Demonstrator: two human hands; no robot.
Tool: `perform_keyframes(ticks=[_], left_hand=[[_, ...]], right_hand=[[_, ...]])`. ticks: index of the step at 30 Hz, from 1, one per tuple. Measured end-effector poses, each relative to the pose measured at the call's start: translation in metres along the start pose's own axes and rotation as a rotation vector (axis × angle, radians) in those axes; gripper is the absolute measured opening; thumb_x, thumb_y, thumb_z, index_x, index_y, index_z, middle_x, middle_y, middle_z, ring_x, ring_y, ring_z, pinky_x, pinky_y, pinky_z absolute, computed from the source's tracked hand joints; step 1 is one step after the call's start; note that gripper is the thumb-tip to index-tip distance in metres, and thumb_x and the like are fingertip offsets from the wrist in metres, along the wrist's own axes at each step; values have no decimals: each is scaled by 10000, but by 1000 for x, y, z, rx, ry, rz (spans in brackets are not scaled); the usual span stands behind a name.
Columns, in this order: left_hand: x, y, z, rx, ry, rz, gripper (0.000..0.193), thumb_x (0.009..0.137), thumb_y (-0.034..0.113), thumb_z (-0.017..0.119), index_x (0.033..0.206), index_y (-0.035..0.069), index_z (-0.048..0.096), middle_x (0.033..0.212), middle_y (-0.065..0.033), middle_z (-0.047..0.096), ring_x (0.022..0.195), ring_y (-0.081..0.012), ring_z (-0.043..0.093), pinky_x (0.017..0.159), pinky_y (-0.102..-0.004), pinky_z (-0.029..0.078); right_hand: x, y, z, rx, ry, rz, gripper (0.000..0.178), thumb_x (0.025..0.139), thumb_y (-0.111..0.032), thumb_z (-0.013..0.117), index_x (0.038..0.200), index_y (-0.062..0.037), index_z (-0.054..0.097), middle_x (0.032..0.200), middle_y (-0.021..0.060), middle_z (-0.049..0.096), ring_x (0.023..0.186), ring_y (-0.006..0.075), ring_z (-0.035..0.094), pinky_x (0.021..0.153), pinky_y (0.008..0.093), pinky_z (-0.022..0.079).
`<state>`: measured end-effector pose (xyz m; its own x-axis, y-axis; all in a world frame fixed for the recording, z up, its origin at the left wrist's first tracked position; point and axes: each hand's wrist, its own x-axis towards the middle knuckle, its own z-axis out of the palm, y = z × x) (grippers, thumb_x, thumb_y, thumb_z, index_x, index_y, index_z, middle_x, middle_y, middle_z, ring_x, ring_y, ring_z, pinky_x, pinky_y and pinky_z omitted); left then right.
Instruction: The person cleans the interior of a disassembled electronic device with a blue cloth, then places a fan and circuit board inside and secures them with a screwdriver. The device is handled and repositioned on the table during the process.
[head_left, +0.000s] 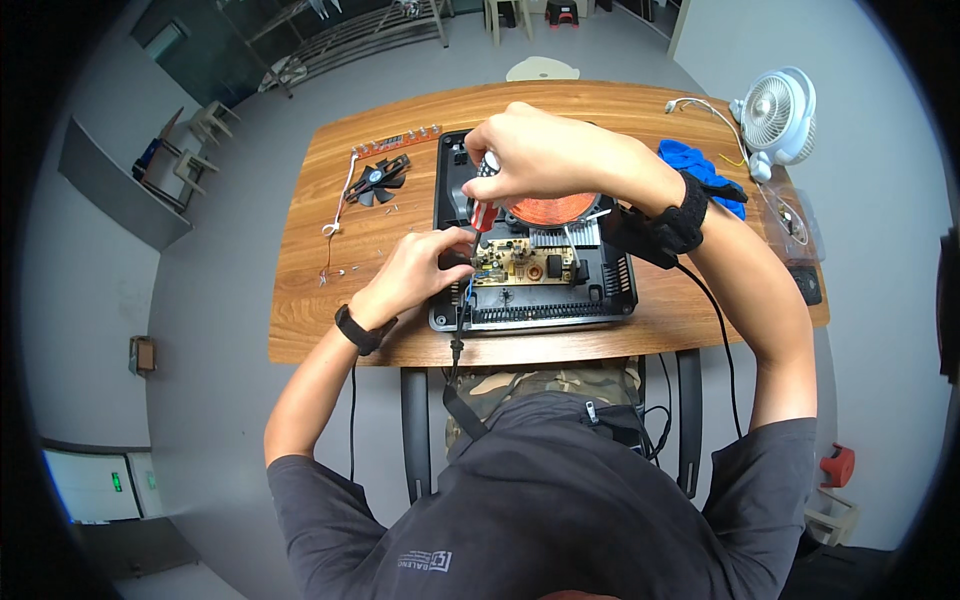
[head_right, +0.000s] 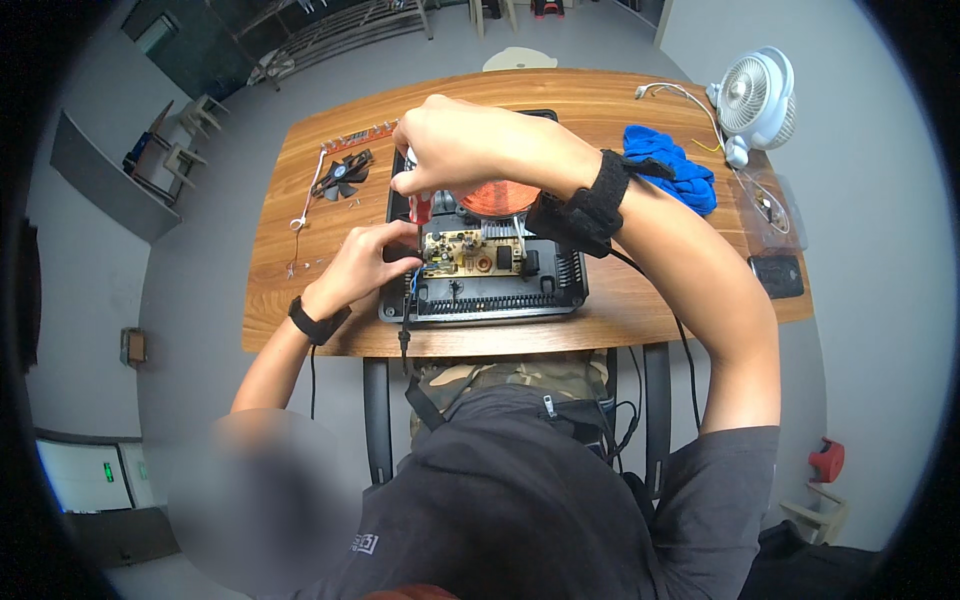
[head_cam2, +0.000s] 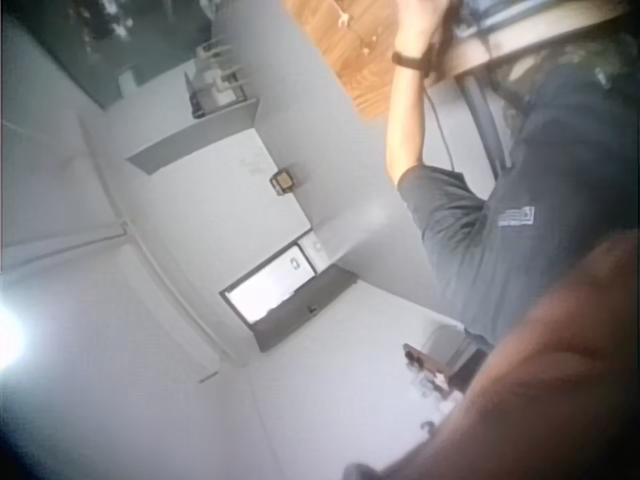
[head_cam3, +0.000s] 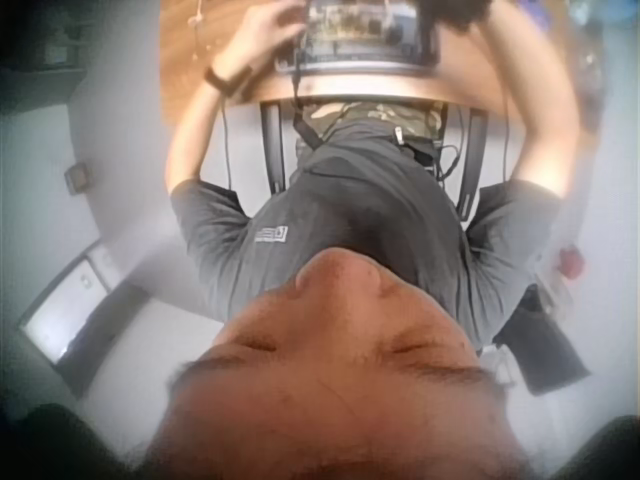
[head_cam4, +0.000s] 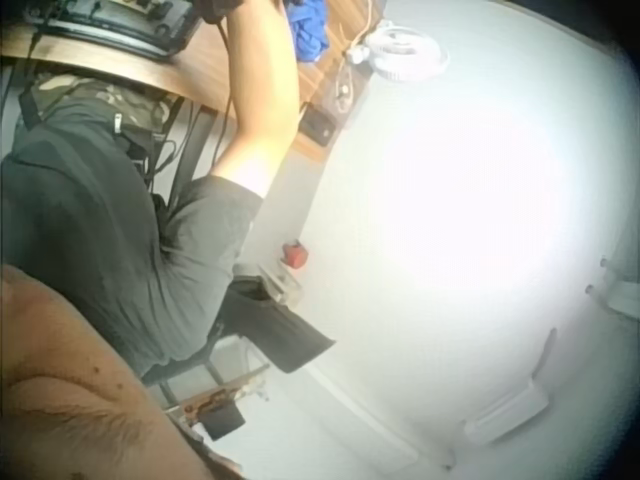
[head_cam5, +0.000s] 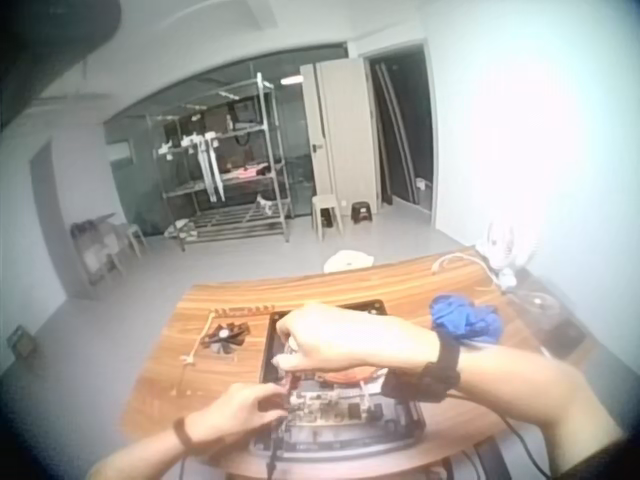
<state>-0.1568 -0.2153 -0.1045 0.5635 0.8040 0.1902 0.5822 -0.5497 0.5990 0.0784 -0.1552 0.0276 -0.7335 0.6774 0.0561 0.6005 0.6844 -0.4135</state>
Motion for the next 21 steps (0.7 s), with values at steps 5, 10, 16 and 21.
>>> perform_keyframes(ticks=[5,10,16,21], left_hand=[[-2,-16,-2,229,-121,112,701,723,147,868,1357,53,581,1402,-137,596,1390,-320,472,1144,-468,368],[4,-20,11,212,-192,71,748,705,179,881,1375,60,570,1411,-137,581,1390,-296,456,1141,-480,301],[9,-22,12,195,-235,24,647,708,173,876,1287,72,605,1261,-123,648,1266,-270,545,1091,-436,299],[6,-28,16,226,-179,78,572,708,170,868,1215,62,624,1167,-127,669,1204,-282,575,1086,-443,308]], right_hand=[[2,0,5,-32,10,-107,426,850,-382,715,924,38,709,677,207,669,681,337,692,656,414,553],[14,1,21,-44,-37,-163,394,842,-329,709,928,56,706,662,205,664,660,329,696,647,403,557],[15,-3,22,-39,-67,-176,397,838,-326,707,927,61,705,653,201,657,658,330,696,646,400,555],[20,-10,21,-78,-144,-116,395,835,-351,750,928,33,747,773,221,714,767,344,722,715,424,576]])
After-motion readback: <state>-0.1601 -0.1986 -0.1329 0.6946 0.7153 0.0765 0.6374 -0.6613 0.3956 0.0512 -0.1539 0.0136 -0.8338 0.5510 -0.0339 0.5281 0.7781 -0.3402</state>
